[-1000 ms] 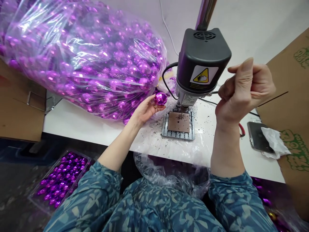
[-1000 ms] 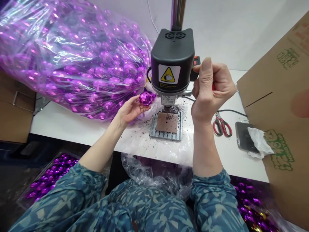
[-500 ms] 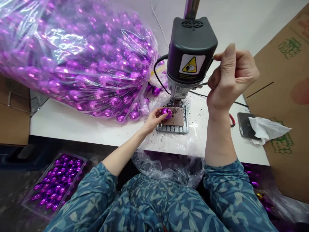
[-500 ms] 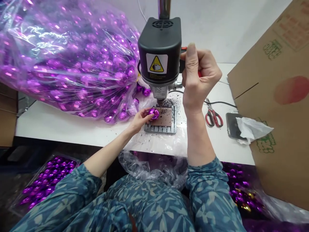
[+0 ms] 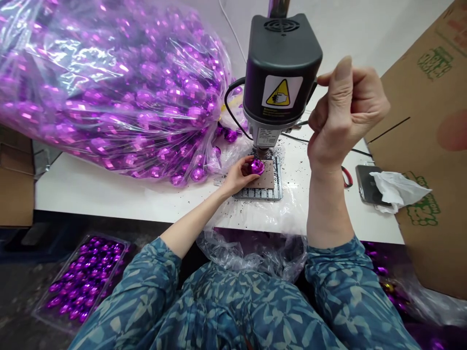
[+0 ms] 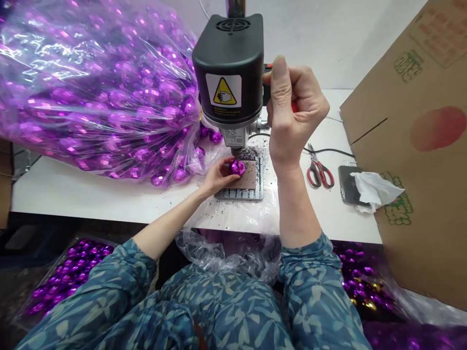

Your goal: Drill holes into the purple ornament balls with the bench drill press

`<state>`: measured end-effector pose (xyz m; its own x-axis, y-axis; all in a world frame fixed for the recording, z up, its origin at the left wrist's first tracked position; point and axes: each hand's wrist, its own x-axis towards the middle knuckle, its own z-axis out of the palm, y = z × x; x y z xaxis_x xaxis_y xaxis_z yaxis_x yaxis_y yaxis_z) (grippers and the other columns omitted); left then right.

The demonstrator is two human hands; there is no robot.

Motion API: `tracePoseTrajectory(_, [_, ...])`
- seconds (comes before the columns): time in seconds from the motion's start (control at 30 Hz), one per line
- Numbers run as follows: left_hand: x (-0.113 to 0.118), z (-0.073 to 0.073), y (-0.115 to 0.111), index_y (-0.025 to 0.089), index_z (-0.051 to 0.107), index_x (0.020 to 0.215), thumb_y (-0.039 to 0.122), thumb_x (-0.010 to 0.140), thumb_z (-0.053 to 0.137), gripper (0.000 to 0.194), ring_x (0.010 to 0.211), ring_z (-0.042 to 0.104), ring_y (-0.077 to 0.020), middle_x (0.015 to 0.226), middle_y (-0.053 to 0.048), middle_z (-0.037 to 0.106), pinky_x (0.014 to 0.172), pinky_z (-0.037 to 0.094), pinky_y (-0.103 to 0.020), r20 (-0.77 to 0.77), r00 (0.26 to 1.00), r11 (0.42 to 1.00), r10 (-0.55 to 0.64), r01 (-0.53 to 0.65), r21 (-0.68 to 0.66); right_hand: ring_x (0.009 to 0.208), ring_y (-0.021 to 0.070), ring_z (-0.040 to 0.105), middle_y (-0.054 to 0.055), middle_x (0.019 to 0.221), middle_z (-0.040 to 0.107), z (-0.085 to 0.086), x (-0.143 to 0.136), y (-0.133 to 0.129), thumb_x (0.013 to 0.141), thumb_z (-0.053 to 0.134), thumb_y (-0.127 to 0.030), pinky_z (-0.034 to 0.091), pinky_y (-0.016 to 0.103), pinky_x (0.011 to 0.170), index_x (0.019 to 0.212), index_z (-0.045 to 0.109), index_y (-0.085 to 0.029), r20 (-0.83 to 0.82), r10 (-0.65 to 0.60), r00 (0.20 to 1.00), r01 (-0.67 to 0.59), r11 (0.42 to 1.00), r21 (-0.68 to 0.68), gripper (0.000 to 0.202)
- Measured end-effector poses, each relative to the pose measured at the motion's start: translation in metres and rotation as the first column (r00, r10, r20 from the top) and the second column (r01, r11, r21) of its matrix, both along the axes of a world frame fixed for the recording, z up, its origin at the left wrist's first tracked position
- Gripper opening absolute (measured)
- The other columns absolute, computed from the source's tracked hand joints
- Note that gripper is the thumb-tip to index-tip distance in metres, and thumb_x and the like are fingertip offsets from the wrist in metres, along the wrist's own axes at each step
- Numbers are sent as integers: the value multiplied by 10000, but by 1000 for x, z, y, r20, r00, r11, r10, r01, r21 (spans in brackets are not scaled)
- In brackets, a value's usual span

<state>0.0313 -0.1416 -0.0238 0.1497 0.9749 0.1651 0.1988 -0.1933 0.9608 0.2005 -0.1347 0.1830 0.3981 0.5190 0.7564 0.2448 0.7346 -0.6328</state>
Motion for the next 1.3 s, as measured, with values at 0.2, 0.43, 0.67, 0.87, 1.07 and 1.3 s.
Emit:
tracePoseTrajectory(0.2, [9,-2,-6,191,703,1313,269,770,956,604,1250,703,-320,1294,-126,743,1079,600,-470,-122,992,990,15,3,144,445,53,294,-47,530,314,0,0,0,810,427,-935,301,279,485,755,597,-219,10,-14,1000,14,1000,-9,738])
tracePoseTrajectory(0.43, [12,-9,-8,197,638,1359,318,810,934,635,1283,732,-310,1340,-133,752,1141,584,-475,-15,999,996,-39,40,82,429,57,271,-53,506,289,-2,1,1,794,435,-957,266,286,468,753,595,-228,13,4,1000,-3,999,-34,748])
tracePoseTrajectory(0.67, [12,-11,-8,195,621,1366,291,812,929,641,1289,730,-313,1340,-137,750,1155,571,-495,-13,999,995,-32,33,92,414,55,309,-70,505,327,-23,1,-18,911,600,-788,240,277,470,771,612,-234,-71,25,997,-23,1000,21,571])
tracePoseTrajectory(0.87, [12,-10,-9,199,619,1355,298,807,934,640,1308,725,-319,1339,-130,756,1159,573,-492,-16,999,996,-33,35,80,405,50,290,-71,501,285,-40,0,-22,977,607,-656,278,274,482,779,625,-246,-85,5,996,6,992,124,455])
tracePoseTrajectory(1.07, [11,-7,-11,196,607,1339,318,815,937,631,1317,729,-324,1354,-137,755,1151,595,-497,13,999,996,-53,52,74,404,29,280,-75,542,332,-59,6,-14,1023,565,-583,254,250,473,858,650,-250,-28,2,1000,5,972,235,381])
tracePoseTrajectory(1.3, [12,-11,-10,205,597,1335,335,816,941,635,1325,726,-327,1369,-139,747,1161,594,-512,50,996,994,-71,66,82,402,34,211,-81,496,241,-78,12,-6,1049,546,-504,253,241,459,892,655,-257,8,13,1000,-15,933,360,312])
